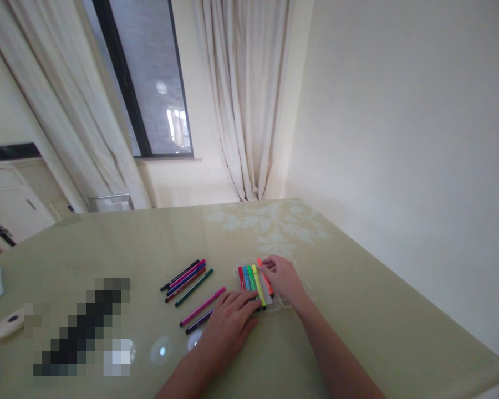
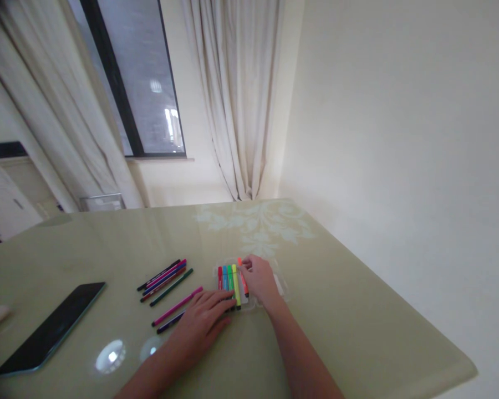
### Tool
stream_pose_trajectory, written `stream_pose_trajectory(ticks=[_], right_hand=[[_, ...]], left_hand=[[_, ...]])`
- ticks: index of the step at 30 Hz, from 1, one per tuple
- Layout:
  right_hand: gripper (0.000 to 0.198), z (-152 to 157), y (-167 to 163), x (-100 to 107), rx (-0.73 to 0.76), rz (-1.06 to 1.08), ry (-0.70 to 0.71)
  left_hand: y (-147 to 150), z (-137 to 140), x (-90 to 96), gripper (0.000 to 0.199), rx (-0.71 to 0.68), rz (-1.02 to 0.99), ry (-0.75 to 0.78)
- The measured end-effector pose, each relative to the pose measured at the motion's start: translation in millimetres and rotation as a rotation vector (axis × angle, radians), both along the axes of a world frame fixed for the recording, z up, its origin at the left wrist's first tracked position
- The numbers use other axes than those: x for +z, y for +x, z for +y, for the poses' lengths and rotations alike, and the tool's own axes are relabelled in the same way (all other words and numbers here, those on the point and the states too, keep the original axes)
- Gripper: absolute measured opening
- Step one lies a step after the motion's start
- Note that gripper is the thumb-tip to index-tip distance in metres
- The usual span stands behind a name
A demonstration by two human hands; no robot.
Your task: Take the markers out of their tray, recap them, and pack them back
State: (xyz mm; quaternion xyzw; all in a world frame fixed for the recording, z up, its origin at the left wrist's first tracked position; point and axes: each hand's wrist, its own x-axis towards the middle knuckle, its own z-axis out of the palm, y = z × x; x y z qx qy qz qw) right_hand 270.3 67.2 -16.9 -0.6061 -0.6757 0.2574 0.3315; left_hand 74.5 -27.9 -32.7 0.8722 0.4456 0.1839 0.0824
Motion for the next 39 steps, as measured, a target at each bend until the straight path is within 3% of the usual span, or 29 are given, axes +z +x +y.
stream_pose_trajectory(ticks=[5, 9, 24, 29, 31, 34, 36, 39], right_hand=[[0.010, -9.5, -9.7, 2.4, 0.018, -0.205, 0.021], [0.012, -14.9, -12.5, 8.1, 0.011, -0.360, 0.024], [0.010, -14.6, -11.7, 10.8, -0.050, -0.428, -0.085], [0.011, -12.7, -7.7, 6.0, -0.045, -0.384, -0.065], [0.012, -11.9, -6.5, 4.4, -0.041, -0.348, -0.042], [0.013, -10.7, -6.7, 3.5, -0.053, -0.293, -0.017], [0.014, -10.1, -7.4, 3.5, -0.070, -0.270, -0.002], [0.015, -9.9, -8.0, 3.6, -0.071, -0.261, 0.022]], left_hand=[[3.1, -4.2, 4.5, 0.061, 0.004, 0.052, -0.045], [3.9, -6.2, 6.3, 0.059, -0.011, 0.073, -0.071], [7.0, -8.6, 5.5, 0.058, -0.012, 0.063, -0.053], [1.4, -1.6, 3.7, 0.050, -0.017, -0.038, -0.032], [-11.4, 9.3, 5.1, 0.039, 0.070, -0.118, -0.015], [-47.0, 28.9, 9.4, 0.030, 0.403, -0.171, 0.050], [-76.2, 38.4, 12.5, 0.030, 0.652, -0.130, 0.118], [-111.7, 43.0, 15.4, 0.031, 0.865, -0.004, 0.107]])
